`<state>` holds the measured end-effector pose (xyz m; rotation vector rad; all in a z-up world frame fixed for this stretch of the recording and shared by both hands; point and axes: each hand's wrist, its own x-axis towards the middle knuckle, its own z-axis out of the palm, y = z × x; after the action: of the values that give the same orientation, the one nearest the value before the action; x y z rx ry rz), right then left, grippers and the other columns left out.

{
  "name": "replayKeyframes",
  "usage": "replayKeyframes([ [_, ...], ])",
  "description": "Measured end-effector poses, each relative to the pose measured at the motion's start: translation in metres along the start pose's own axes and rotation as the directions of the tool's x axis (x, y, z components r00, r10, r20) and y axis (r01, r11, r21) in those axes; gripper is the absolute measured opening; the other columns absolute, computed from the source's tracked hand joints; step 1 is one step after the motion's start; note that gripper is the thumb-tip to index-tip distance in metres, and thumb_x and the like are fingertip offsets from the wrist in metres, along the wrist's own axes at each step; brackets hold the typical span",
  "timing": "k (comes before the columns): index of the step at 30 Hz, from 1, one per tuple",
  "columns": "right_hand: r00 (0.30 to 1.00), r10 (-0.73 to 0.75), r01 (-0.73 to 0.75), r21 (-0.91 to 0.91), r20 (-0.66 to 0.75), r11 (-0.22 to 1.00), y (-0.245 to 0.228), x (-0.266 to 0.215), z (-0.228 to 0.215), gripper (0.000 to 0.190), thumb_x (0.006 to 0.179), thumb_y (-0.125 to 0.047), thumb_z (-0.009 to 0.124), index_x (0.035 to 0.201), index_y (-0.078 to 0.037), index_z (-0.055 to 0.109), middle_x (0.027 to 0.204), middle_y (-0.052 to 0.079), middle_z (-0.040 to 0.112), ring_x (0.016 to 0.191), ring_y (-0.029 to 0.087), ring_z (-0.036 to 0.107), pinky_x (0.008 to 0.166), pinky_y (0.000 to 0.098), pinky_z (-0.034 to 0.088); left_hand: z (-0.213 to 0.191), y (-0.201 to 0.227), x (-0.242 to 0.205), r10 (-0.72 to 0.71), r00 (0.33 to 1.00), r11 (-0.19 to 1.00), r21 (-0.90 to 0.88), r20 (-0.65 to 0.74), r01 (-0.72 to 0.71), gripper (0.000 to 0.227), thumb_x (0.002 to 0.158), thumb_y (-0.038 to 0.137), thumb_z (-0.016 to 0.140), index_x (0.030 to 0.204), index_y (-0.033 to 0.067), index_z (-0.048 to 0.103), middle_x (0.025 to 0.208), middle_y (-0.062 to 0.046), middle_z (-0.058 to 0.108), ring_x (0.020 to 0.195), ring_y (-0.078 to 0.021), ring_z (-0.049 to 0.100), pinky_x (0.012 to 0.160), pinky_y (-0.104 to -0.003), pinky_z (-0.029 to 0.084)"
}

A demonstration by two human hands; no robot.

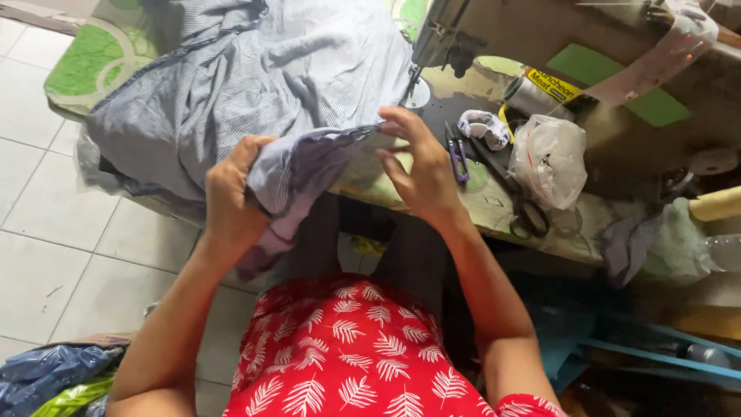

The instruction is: Cutting a striped fabric garment with scissors on a sewing table

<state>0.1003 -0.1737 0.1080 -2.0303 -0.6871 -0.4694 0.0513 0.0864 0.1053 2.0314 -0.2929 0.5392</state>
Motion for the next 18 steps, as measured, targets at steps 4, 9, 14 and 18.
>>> replayKeyframes([
  [4,0.967,-0.198,0.233,-0.24,0.159,0.943,0.078,0.036,0.035,0.053,0.08,0.003,0.079,0.127,-0.013,0.063,0.125,0.015,0.063,0.104,0.043,0.065,0.093,0.0501,0.053,-0.012,-0.007,0.017,-0.029,0.999,0.994,-0.105,-0.016,0.028,0.025,0.089,0.02,0.08,0.112,0.017,0.07,0.101,-0.003,0.073,0.089,-0.0189,0.069,0.082,-0.035,0.052],
  [9,0.958,-0.277,0.284,-0.338,0.07,0.897,0.078,0.068,0.024,0.025,0.079,-0.001,0.079,0.092,-0.016,0.063,0.105,0.005,0.066,0.102,0.03,0.06,0.092,0.0381,0.048,-0.051,-0.037,0.022,0.014,0.998,0.977,0.212,0.06,-0.027,0.066,0.061,-0.001,0.09,0.121,0.0083,0.065,0.1,-0.015,0.066,0.097,-0.0405,0.066,0.089,-0.049,0.052],
  [14,0.951,-0.267,0.295,-0.203,0.156,0.934,0.058,0.048,0.029,0.022,0.086,-0.01,0.08,0.099,-0.018,0.065,0.088,0.004,0.069,0.085,0.027,0.07,0.085,0.0373,0.051,-0.065,-0.064,0.035,-0.426,0.902,0.757,0.575,0.074,0.31,0.106,0.074,-0.025,0.064,0.162,0.0155,0.02,0.144,-0.034,0.039,0.106,-0.0713,0.057,0.096,-0.074,0.049],
  [18,0.902,-0.219,0.243,-0.019,0.373,0.97,0.012,0.041,0.036,0.023,0.087,-0.011,0.076,0.106,-0.011,0.061,0.085,0.015,0.069,0.08,0.038,0.07,0.074,0.0458,0.055,-0.081,-0.123,0.065,-0.492,0.866,0.671,0.671,0.085,0.315,0.117,0.076,-0.021,0.069,0.166,0.0212,0.009,0.136,-0.036,0.042,0.105,-0.0721,0.059,0.093,-0.073,0.05],
])
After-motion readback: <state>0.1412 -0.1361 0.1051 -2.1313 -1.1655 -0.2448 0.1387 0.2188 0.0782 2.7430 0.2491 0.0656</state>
